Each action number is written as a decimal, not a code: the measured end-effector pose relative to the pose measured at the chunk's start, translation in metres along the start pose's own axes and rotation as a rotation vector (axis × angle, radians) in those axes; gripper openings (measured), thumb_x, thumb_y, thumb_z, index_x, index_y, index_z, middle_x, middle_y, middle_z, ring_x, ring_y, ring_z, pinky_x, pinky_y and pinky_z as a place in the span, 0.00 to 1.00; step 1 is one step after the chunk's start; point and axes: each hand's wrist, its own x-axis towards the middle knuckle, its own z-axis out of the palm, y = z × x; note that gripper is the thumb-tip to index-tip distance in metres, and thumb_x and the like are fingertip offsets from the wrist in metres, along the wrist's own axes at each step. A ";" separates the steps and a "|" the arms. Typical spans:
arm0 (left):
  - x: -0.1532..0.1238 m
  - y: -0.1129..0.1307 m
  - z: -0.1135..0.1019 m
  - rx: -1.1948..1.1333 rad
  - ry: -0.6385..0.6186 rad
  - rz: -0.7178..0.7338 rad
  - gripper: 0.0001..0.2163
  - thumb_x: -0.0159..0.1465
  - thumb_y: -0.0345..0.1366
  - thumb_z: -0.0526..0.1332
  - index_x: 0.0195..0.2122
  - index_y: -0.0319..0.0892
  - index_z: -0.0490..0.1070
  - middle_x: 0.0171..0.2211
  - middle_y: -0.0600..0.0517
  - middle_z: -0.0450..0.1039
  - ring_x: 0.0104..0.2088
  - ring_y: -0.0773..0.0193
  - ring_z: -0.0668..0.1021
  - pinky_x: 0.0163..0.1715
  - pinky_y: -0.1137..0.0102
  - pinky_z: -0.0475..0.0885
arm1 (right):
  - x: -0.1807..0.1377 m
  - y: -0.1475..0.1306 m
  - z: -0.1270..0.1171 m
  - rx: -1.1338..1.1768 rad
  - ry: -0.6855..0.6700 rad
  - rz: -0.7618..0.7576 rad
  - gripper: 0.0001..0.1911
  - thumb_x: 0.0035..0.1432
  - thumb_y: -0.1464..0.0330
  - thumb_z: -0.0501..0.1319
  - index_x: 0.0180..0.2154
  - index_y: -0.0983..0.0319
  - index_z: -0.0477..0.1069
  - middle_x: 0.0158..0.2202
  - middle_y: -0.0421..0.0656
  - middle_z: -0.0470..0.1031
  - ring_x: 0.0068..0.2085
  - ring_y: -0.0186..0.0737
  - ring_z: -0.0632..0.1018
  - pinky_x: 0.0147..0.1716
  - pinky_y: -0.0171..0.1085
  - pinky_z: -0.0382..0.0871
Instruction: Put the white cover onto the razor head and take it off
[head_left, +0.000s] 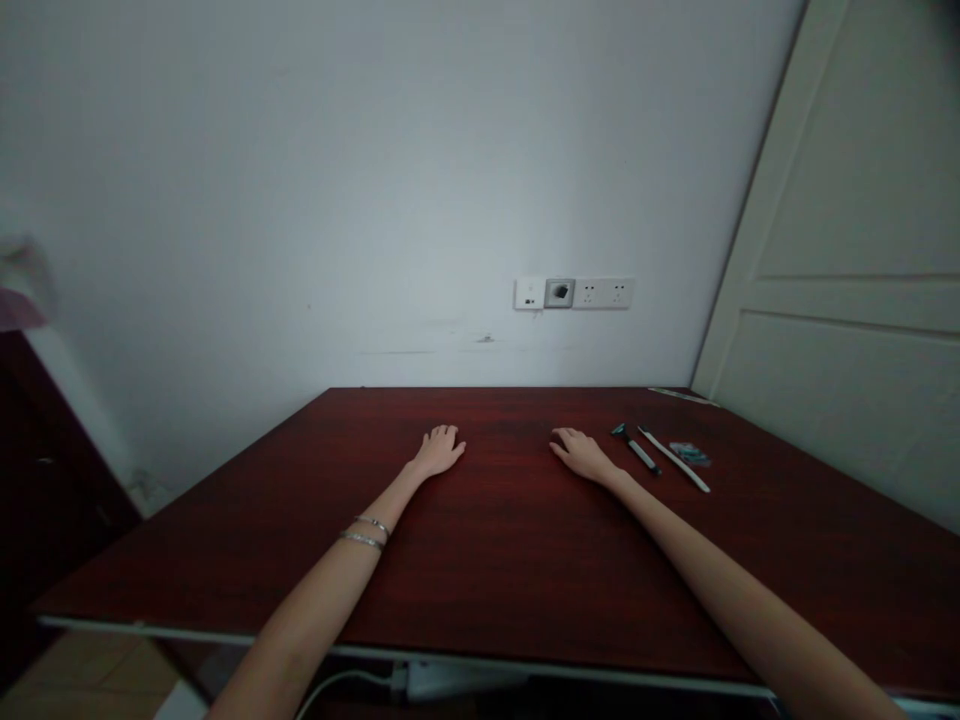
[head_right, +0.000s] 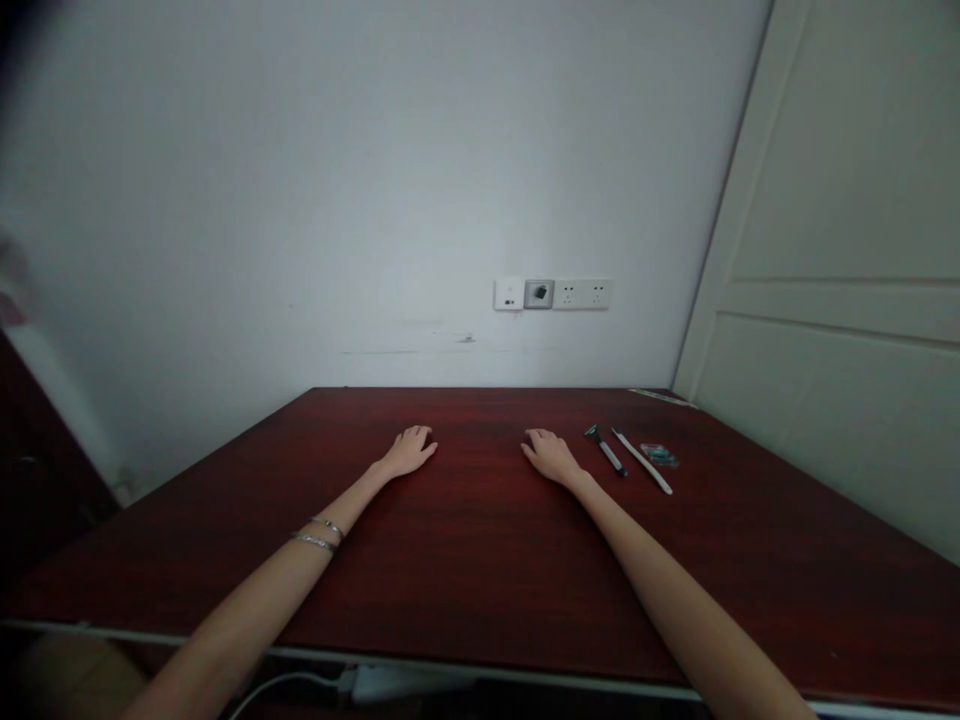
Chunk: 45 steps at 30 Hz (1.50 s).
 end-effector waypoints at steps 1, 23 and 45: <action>0.000 0.000 0.000 0.006 -0.001 -0.001 0.20 0.64 0.45 0.46 0.50 0.37 0.60 0.52 0.37 0.62 0.53 0.49 0.66 0.50 0.55 0.59 | -0.001 -0.001 0.000 0.004 0.004 0.000 0.22 0.62 0.61 0.46 0.52 0.65 0.63 0.53 0.55 0.66 0.53 0.49 0.67 0.49 0.46 0.61; 0.000 -0.003 0.006 0.078 -0.001 0.002 0.18 0.65 0.42 0.45 0.50 0.37 0.62 0.52 0.40 0.65 0.53 0.53 0.66 0.50 0.59 0.61 | -0.007 -0.005 -0.001 -0.055 -0.027 -0.001 0.22 0.62 0.64 0.46 0.52 0.69 0.65 0.56 0.55 0.64 0.57 0.49 0.65 0.53 0.42 0.58; 0.003 -0.003 0.008 0.069 0.009 0.005 0.18 0.64 0.41 0.46 0.49 0.37 0.63 0.52 0.40 0.65 0.53 0.50 0.66 0.50 0.56 0.61 | -0.006 0.009 -0.047 -0.015 0.148 0.303 0.23 0.54 0.70 0.53 0.53 0.63 0.64 0.48 0.51 0.72 0.48 0.47 0.73 0.46 0.39 0.64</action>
